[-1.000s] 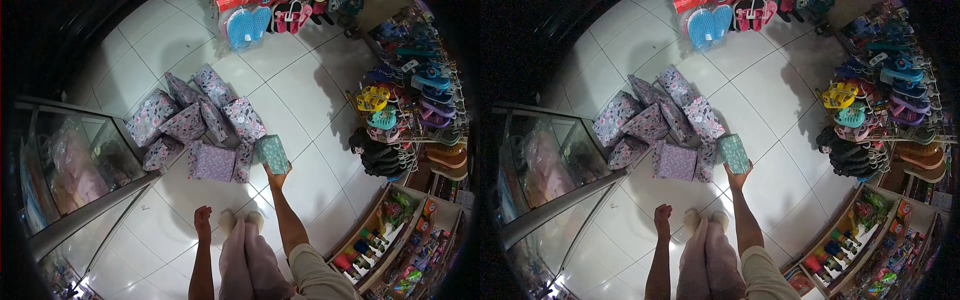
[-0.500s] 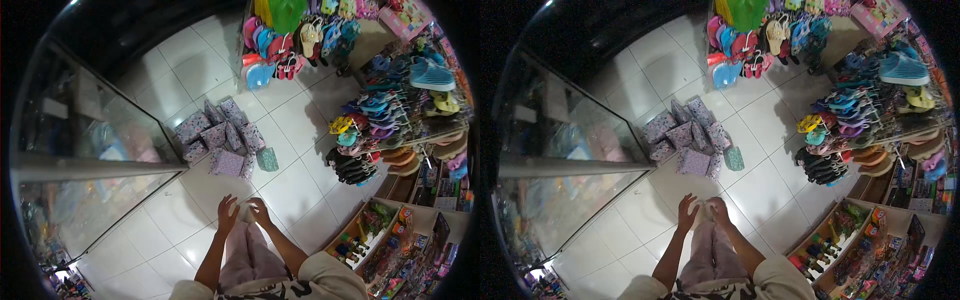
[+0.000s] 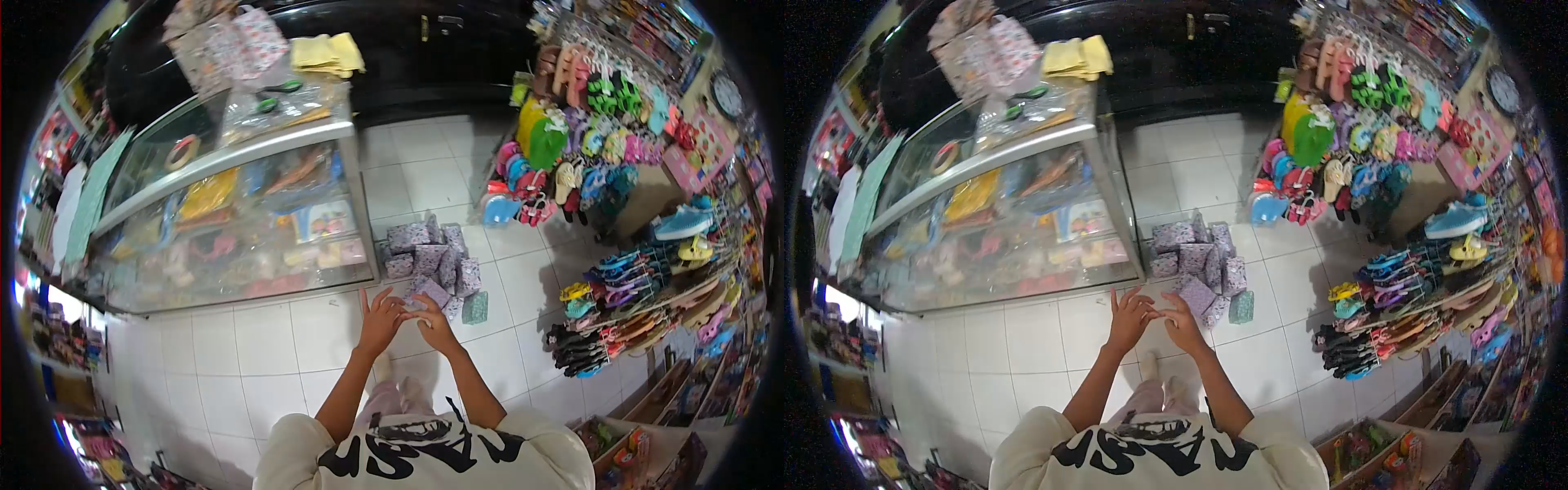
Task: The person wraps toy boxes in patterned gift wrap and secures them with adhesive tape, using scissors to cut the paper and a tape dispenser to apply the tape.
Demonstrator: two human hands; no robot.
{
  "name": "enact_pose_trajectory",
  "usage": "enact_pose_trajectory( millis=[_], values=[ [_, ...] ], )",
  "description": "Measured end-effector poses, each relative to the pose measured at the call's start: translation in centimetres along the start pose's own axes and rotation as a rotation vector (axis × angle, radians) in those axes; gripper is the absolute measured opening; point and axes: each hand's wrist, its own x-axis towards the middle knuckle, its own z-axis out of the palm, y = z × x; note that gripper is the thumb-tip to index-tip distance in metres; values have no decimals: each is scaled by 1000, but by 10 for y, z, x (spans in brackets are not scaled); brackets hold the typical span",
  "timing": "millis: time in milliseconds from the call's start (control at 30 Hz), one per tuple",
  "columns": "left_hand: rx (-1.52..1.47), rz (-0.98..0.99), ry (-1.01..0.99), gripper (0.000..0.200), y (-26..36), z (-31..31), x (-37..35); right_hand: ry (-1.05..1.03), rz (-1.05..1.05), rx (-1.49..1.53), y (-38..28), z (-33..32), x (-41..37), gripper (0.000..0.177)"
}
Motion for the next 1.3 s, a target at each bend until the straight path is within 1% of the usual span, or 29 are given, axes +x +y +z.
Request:
enact_pose_trajectory(
  millis=[33,133,267,367,467,533,633,700,733,767,833,867,900,933,967,1033,1167,1267,1300],
  values=[
    [50,14,53,20,0,-14,-3,-15,-33,7,-16,4,7,32],
    [118,-34,99,23,-13,-41,-20,-110,-69,-15,-51,23,22,29],
    [51,-78,197,20,-47,-68,-44,-223,-144,-141,-79,55,43,25],
    [-38,-84,231,20,-85,-98,-60,-176,-40,30,-104,87,61,21],
    [-101,-77,211,21,-133,-139,-82,-131,-144,-10,-118,129,88,21],
    [-156,-68,207,23,-157,-174,-88,-91,-170,-64,-134,162,102,25],
    [-309,-97,283,27,-186,-214,-85,24,-222,-81,-160,209,119,33],
    [-249,-16,247,25,-197,-223,-77,115,-227,-105,-177,230,112,43],
    [-225,28,218,24,-199,-225,-75,167,-217,-116,-180,236,103,48],
    [-213,113,153,23,-200,-227,-71,207,-171,-128,-176,238,94,52],
    [-199,274,37,20,-191,-228,-65,272,-158,-203,-172,232,73,54],
    [-265,282,-23,19,-184,-224,-67,291,-160,-242,-171,228,64,55],
    [-322,287,-75,17,-177,-221,-67,309,-99,-266,-169,223,54,58],
    [-375,287,-126,16,-170,-218,-69,318,-95,-263,-168,219,45,58],
    [-402,282,-141,13,-166,-211,-75,325,-92,-256,-168,217,38,59],
    [-419,261,-145,13,-163,-203,-87,322,-74,-287,-164,215,25,60],
    [-394,209,-145,12,-150,-191,-106,234,-104,-244,-161,207,10,57],
    [-359,168,-107,11,-120,-178,-108,172,-165,-243,-153,179,3,56],
    [-329,157,-88,11,-107,-171,-107,151,-174,-210,-149,167,-2,51]
  ],
)
